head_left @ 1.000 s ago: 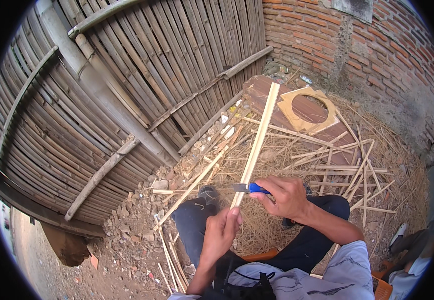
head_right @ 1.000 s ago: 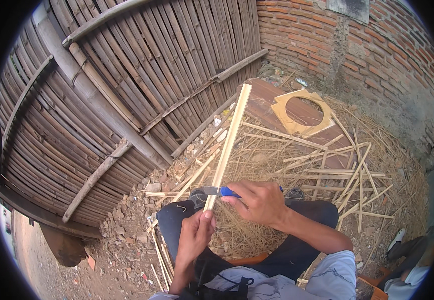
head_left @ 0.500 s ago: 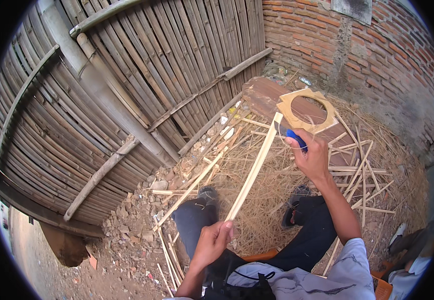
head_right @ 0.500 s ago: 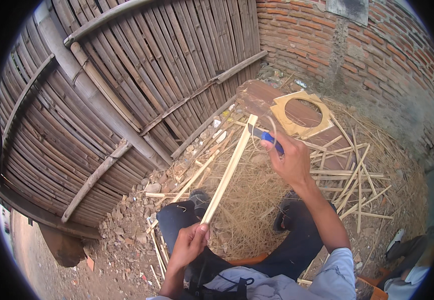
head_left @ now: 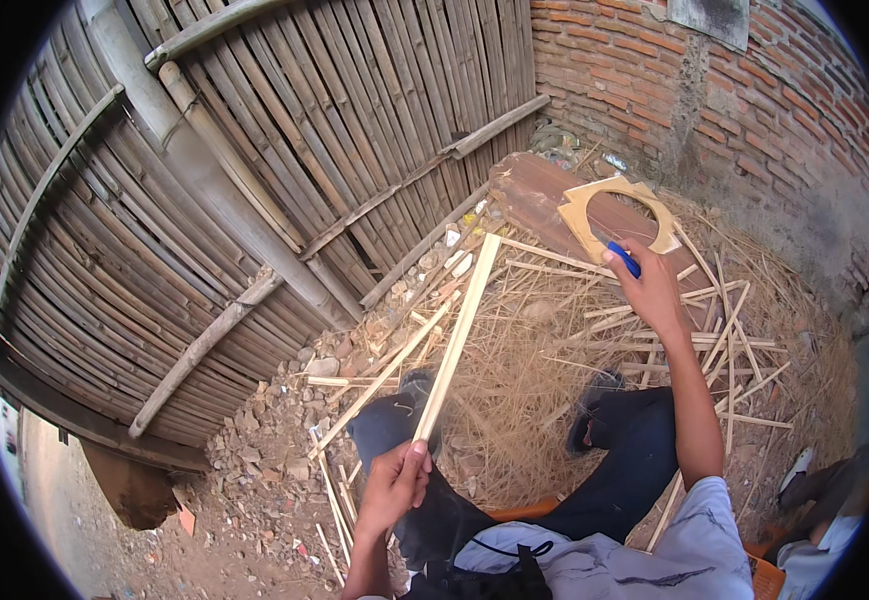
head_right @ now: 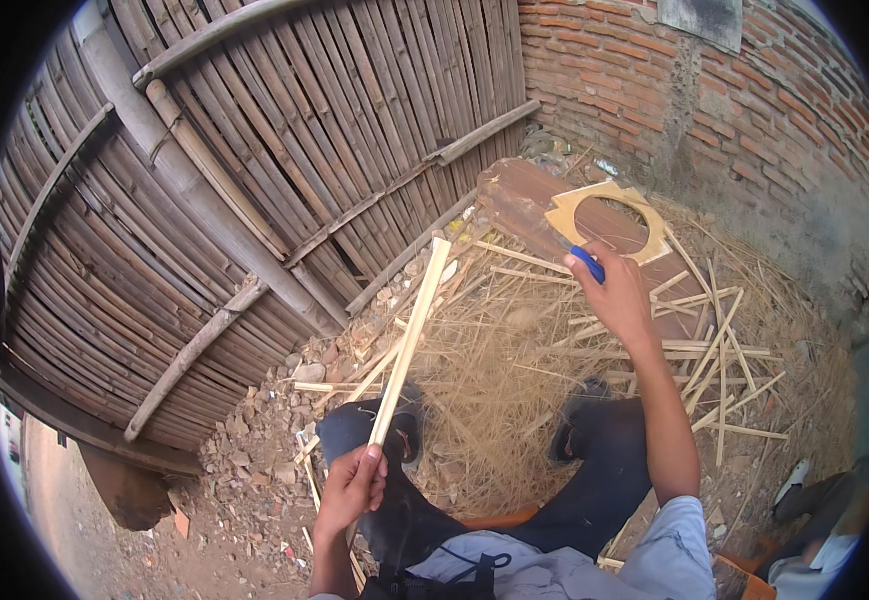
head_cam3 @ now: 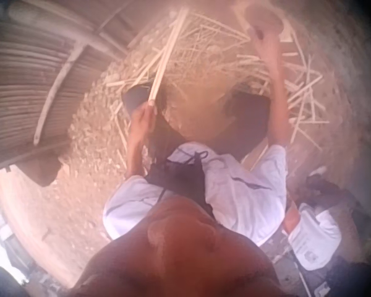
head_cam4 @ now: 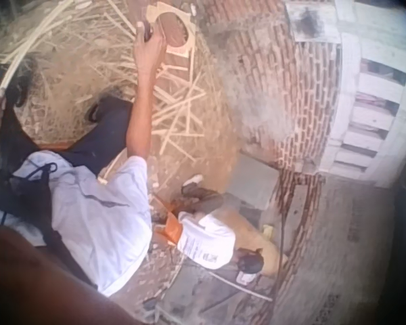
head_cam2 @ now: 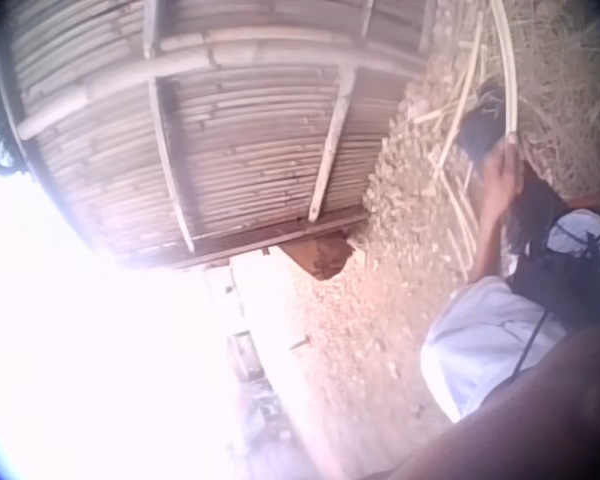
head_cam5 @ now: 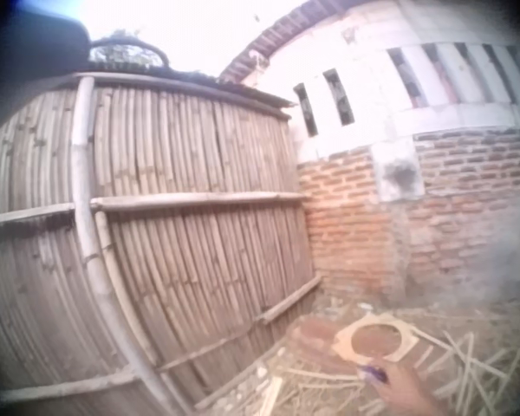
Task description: The person sits on the ground and uses a knife to shave thin strips of bamboo. They hold the bamboo stick in their left hand and use the knife in their right hand to peel away the outer layers, creating a pile of shavings on the ground.
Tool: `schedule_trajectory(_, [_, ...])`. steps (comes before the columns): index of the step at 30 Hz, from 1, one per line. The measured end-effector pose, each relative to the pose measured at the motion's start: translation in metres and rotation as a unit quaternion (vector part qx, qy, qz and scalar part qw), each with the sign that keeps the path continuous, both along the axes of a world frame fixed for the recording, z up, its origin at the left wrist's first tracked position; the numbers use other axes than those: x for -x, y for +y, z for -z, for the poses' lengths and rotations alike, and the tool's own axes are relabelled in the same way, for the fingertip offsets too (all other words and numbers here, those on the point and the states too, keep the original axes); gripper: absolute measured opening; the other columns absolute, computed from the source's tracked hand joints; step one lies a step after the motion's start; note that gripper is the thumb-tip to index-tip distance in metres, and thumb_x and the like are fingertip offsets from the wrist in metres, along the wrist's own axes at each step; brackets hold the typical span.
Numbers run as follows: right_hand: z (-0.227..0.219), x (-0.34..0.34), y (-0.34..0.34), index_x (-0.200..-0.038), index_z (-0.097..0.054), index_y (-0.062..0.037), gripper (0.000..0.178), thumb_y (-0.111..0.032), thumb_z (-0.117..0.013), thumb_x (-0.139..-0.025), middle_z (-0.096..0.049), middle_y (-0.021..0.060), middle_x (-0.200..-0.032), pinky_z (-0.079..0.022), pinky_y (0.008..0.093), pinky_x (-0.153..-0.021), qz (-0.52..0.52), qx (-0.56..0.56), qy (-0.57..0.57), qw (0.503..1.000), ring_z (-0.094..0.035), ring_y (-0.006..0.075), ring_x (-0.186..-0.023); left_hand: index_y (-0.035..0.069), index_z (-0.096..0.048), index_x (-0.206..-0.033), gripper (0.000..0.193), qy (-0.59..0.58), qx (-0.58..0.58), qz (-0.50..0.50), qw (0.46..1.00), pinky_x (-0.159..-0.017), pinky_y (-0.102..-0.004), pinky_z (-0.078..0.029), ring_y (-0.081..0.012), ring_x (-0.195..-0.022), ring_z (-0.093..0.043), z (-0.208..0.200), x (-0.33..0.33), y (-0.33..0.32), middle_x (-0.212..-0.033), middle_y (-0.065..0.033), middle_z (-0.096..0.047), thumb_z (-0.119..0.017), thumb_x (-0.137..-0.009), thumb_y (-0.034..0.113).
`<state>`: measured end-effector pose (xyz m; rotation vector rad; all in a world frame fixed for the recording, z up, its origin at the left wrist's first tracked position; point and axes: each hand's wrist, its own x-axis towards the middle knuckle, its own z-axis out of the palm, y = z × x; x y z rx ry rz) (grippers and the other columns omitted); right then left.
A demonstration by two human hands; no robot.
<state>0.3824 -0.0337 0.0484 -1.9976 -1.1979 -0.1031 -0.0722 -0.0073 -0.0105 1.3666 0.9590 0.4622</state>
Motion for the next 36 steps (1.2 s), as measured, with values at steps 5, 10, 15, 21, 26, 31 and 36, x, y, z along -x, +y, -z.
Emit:
schedule_trajectory(5, [0.001, 0.016, 0.000, -0.120, -0.072, -0.0037, 0.044, -0.042, -0.078, -0.100, -0.073, 0.0170, -0.080, -0.052, 0.0410, -0.069, -0.055, 0.012, 0.029, 0.998, -0.068, 0.0299, -0.068, 0.005, -0.057, -0.089, 0.046, -0.019, -0.033, -0.044, 0.998, -0.044, -0.0232, -0.040, -0.0074, -0.051, -0.054, -0.007, -0.005, 0.012, -0.064, 0.0020, -0.048, -0.047, -0.120, 0.037])
schedule_trajectory(10, [0.006, 0.009, -0.003, -0.121, -0.071, -0.0030, 0.042, -0.038, -0.079, -0.100, -0.074, 0.0162, -0.082, -0.052, 0.0400, -0.068, -0.066, -0.029, 0.036, 0.997, -0.069, 0.0285, -0.068, 0.006, -0.057, -0.089, 0.044, -0.002, -0.212, -0.137, 0.968, -0.046, -0.0236, -0.033, -0.0052, -0.052, -0.047, -0.036, 0.015, 0.039, -0.065, 0.0037, -0.045, -0.047, -0.121, 0.036])
schedule_trajectory(15, [0.001, 0.016, -0.009, -0.121, -0.071, -0.0029, 0.039, -0.035, -0.079, -0.100, -0.075, 0.0161, -0.085, -0.055, 0.0416, -0.072, -0.090, 0.008, 0.066, 0.994, -0.073, 0.0284, -0.073, 0.008, -0.053, -0.091, 0.044, -0.143, -0.442, -0.419, 0.780, -0.047, -0.0248, -0.032, -0.0069, -0.057, -0.041, -0.092, 0.064, 0.080, -0.075, 0.0014, -0.045, -0.047, -0.120, 0.040])
schedule_trajectory(21, [0.010, 0.025, -0.012, -0.129, -0.069, -0.0092, 0.040, -0.036, -0.079, -0.100, -0.076, 0.0158, -0.091, -0.057, 0.0423, -0.079, -0.154, 0.079, 0.079, 0.982, -0.076, 0.0286, -0.085, 0.011, -0.044, -0.085, 0.052, -0.549, -0.410, -0.331, 0.648, -0.074, -0.0341, -0.044, -0.0193, -0.078, -0.045, -0.116, 0.103, 0.099, -0.082, -0.0034, -0.038, -0.051, -0.114, 0.055])
schedule_trajectory(26, [0.038, 0.040, 0.003, -0.135, -0.067, -0.0119, 0.042, -0.039, -0.076, -0.104, -0.078, 0.0122, -0.095, -0.057, 0.0429, -0.084, -0.233, 0.029, 0.135, 0.963, -0.078, 0.0260, -0.093, 0.007, -0.054, -0.089, 0.051, -0.649, -0.229, -0.292, 0.665, -0.125, -0.0576, -0.039, -0.0318, -0.101, -0.054, -0.084, 0.033, 0.100, -0.092, -0.0104, -0.048, -0.050, -0.114, 0.052])
schedule_trajectory(31, [0.034, 0.056, 0.008, -0.147, -0.063, -0.0046, 0.056, -0.044, -0.070, -0.108, -0.076, 0.0084, -0.095, -0.050, 0.0296, -0.066, -0.314, -0.016, 0.309, 0.898, -0.066, 0.0107, -0.072, 0.007, -0.056, -0.118, 0.052, -0.650, -0.074, -0.265, 0.708, -0.125, -0.0618, -0.046, -0.0374, -0.132, -0.055, -0.030, -0.034, 0.083, -0.125, -0.0211, -0.058, -0.044, -0.116, 0.057])
schedule_trajectory(36, [0.015, 0.061, -0.001, -0.154, -0.056, 0.0003, 0.067, -0.050, -0.062, -0.111, -0.074, 0.0076, -0.093, -0.028, 0.0213, -0.047, -0.294, -0.039, 0.486, 0.822, -0.036, 0.0012, -0.051, 0.012, -0.057, -0.116, 0.058, -0.607, 0.026, -0.236, 0.758, -0.115, -0.0580, -0.055, -0.0340, -0.132, -0.056, -0.017, -0.082, 0.053, -0.126, -0.0172, -0.058, -0.045, -0.111, 0.068])
